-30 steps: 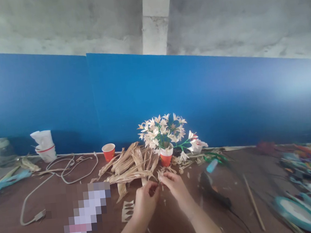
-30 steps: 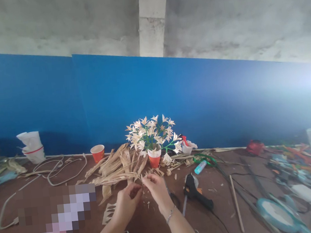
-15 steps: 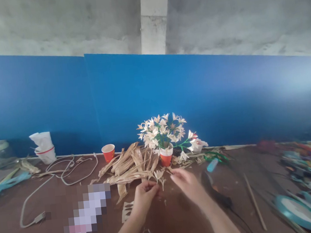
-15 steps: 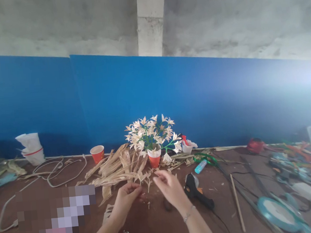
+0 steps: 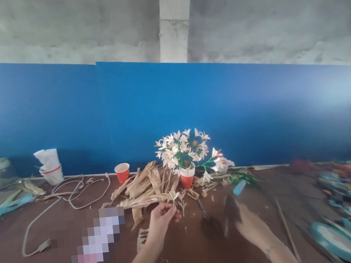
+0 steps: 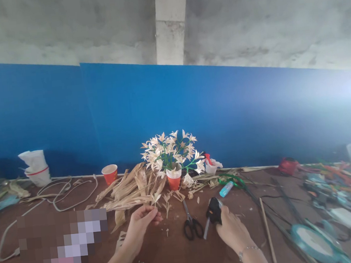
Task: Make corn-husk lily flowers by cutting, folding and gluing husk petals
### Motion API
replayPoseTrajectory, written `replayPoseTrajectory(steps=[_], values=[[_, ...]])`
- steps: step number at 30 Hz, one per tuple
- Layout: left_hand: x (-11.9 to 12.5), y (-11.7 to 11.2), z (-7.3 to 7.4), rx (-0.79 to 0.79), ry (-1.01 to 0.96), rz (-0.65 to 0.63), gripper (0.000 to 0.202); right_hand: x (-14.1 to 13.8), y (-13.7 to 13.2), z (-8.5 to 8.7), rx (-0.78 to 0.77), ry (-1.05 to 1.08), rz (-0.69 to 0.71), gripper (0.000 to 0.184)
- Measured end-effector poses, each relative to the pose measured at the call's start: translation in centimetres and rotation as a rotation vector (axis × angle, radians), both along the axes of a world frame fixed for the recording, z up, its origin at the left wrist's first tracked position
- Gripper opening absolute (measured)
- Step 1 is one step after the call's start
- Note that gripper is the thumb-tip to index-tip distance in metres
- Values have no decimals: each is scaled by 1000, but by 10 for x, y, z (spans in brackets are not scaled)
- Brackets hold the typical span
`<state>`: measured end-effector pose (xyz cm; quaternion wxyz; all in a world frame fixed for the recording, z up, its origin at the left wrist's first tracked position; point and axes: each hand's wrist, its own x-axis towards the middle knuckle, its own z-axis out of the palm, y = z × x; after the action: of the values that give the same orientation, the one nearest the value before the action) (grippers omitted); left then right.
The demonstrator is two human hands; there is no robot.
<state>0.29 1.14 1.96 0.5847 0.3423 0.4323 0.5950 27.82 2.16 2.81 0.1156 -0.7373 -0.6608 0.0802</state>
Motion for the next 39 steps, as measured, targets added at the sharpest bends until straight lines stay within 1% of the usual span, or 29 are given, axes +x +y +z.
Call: replayPoseTrajectory(steps=[1, 3, 5, 6, 8, 11, 13, 15, 20, 23, 29, 39], values=[[0, 0, 0, -2, -1, 0, 29, -3, 0, 5, 10, 76, 34, 41], [0, 1, -1, -7, 0, 13, 28, -18, -1, 17, 67, 242, 189, 32], [0, 2, -2, -9, 7, 26, 29, -42, -4, 27, 157, 355, 398, 22], [0, 2, -2, -7, 12, 28, 29, -56, -5, 31, 191, 409, 461, 18], [-1, 3, -3, 3, 16, 15, 30, -84, -6, 32, 250, 523, 516, 14], [-1, 4, -6, -4, 12, 7, 31, -113, -6, 24, 339, 602, 624, 11], [0, 4, -8, -17, 10, 8, 31, -122, -4, 17, 380, 619, 642, 12], [1, 4, -9, -22, -1, 0, 32, -124, -4, 9, 398, 629, 630, 12], [2, 2, -5, -17, 6, 4, 30, -120, -4, -1, 370, 639, 600, 12], [1, 2, -4, -24, 21, 4, 30, -119, -4, -2, 365, 625, 600, 11], [1, 2, -7, -32, 25, 4, 30, -121, -5, 1, 384, 588, 598, 11], [1, 1, -6, -35, 23, 6, 29, -121, -5, 0, 388, 571, 600, 12]])
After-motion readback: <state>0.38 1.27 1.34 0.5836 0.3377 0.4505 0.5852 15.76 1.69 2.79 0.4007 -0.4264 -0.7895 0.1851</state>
